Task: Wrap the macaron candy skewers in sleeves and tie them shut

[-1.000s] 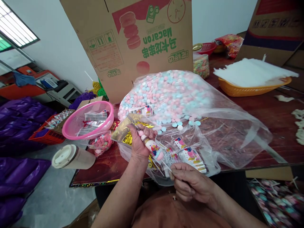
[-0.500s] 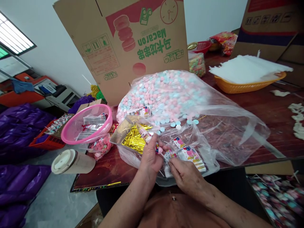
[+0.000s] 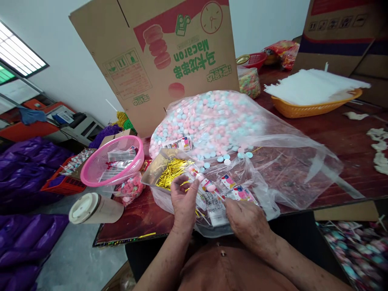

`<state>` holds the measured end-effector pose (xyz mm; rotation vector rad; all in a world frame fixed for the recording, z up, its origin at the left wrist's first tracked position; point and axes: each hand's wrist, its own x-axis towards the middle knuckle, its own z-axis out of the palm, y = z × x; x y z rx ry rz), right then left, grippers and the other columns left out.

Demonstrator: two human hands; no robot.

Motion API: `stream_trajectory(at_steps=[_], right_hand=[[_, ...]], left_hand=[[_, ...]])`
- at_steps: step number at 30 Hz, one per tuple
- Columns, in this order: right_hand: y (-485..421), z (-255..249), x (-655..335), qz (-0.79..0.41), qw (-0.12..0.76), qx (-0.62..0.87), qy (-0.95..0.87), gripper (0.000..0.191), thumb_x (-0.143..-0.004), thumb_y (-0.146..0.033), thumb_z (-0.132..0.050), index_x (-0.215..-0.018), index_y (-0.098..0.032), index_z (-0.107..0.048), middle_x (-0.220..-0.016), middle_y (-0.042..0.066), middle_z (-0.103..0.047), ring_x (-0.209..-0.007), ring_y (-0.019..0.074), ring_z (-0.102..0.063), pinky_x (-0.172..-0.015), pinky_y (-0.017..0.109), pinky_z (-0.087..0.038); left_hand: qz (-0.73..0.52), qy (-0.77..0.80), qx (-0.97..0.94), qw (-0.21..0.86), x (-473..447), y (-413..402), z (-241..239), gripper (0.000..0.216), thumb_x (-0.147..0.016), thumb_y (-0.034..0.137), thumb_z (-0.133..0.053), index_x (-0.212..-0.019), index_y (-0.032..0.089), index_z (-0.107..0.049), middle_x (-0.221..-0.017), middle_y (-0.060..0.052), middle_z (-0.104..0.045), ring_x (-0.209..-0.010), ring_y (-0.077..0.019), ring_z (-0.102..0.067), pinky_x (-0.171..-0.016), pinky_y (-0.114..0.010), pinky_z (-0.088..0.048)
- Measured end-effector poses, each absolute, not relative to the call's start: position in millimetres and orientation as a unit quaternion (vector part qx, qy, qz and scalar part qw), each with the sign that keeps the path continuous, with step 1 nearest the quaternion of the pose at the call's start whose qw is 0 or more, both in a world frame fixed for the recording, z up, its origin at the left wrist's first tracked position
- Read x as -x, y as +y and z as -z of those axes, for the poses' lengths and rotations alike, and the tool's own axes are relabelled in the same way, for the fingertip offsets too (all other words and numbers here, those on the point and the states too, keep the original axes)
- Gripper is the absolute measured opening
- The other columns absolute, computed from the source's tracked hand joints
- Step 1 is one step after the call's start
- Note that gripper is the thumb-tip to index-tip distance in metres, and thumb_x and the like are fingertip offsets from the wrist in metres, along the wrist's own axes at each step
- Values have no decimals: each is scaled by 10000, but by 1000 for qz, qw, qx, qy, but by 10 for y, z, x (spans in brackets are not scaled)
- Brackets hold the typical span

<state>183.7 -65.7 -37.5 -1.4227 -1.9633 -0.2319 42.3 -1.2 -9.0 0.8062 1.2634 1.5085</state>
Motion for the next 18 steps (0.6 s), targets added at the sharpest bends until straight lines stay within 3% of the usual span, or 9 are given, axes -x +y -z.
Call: stream_trajectory(at_steps=[4, 8, 14, 18], right_hand=[[-679, 417, -1833, 86, 330, 552, -761, 239, -794, -57, -372, -626, -177, -492, -480, 3, -501, -455, 147, -454, -531, 288, -244], [-702, 468, -1806, 60, 300, 547, -779, 228, -743, -9, -370, -647, -177, -491, -493, 11, -529, -452, 158, -478, -507, 297, -224], [-711, 487, -1771, 40, 258, 542, -799, 209, -709, 10, -388, -678, -174, -483, -531, 20, -555, -486, 159, -511, -514, 288, -250], [-709, 488, -1766, 9, 239, 552, -799, 185, -712, -6, -404, -691, -171, -485, -530, 23, -568, -480, 149, -512, -498, 280, -251]], left_hand=[[-490, 519, -542, 444, -345, -85, 338, 144, -706, 257, -661, -808, 164, -622, -742, -16, -636, -672, -114, -581, -646, -239, -473], [-393, 535, -653, 364, -255, -61, 465, 87, -732, 219, -598, -770, 182, -668, -752, -32, -669, -711, -150, -598, -688, -285, -476], [-321, 519, -750, 255, -198, -62, 435, 162, -740, 162, -538, -814, 201, -677, -814, -58, -670, -791, -184, -605, -764, -316, -462], [-325, 521, -739, 278, -180, -58, 434, 184, -729, 165, -569, -848, 244, -684, -845, -53, -667, -810, -187, -601, -799, -302, -442]])
